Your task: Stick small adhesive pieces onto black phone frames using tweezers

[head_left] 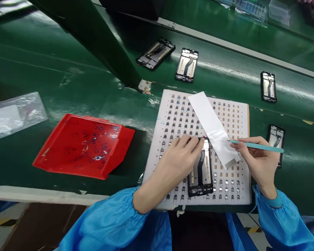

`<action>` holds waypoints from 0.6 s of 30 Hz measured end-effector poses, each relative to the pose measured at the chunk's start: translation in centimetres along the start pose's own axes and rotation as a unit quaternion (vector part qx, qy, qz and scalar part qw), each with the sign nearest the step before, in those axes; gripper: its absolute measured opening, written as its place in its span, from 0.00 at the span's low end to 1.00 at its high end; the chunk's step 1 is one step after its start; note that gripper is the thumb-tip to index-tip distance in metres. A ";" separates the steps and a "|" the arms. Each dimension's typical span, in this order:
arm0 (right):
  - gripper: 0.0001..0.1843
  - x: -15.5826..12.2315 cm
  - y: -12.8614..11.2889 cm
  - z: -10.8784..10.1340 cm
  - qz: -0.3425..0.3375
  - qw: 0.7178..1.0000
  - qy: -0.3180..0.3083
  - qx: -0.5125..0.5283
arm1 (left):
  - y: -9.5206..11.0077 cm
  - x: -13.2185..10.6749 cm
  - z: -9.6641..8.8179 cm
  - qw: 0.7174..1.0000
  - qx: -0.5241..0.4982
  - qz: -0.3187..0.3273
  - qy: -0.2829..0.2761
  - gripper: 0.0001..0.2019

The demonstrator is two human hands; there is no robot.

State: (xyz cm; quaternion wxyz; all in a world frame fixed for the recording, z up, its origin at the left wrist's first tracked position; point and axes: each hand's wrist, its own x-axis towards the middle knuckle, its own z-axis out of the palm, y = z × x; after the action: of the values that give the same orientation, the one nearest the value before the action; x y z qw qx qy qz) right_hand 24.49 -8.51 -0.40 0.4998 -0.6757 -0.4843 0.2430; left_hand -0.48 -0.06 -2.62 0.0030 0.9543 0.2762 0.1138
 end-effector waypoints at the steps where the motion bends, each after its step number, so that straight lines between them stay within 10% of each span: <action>1: 0.05 -0.1 0.3 -0.9 0.007 1.000 -0.011 0.003 | 0.0 0.1 -0.1 1.000 0.004 -0.002 0.001 0.24; 8: 0.07 -2.0 3.4 -5.9 0.068 0.995 -0.077 0.017 | 4.1 0.9 -1.2 0.996 -0.069 0.011 0.055 0.20; 18: 0.03 -1.4 4.5 -6.1 0.039 0.985 -0.164 0.030 | 8.5 2.4 0.9 0.990 -0.117 0.067 -0.048 0.21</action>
State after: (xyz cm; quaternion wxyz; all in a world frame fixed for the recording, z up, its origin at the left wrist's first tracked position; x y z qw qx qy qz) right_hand 30.72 -12.55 -2.38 0.4240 -0.6299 -0.5255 0.3837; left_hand 6.12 -5.96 -2.37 0.1206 0.9682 0.1958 0.0990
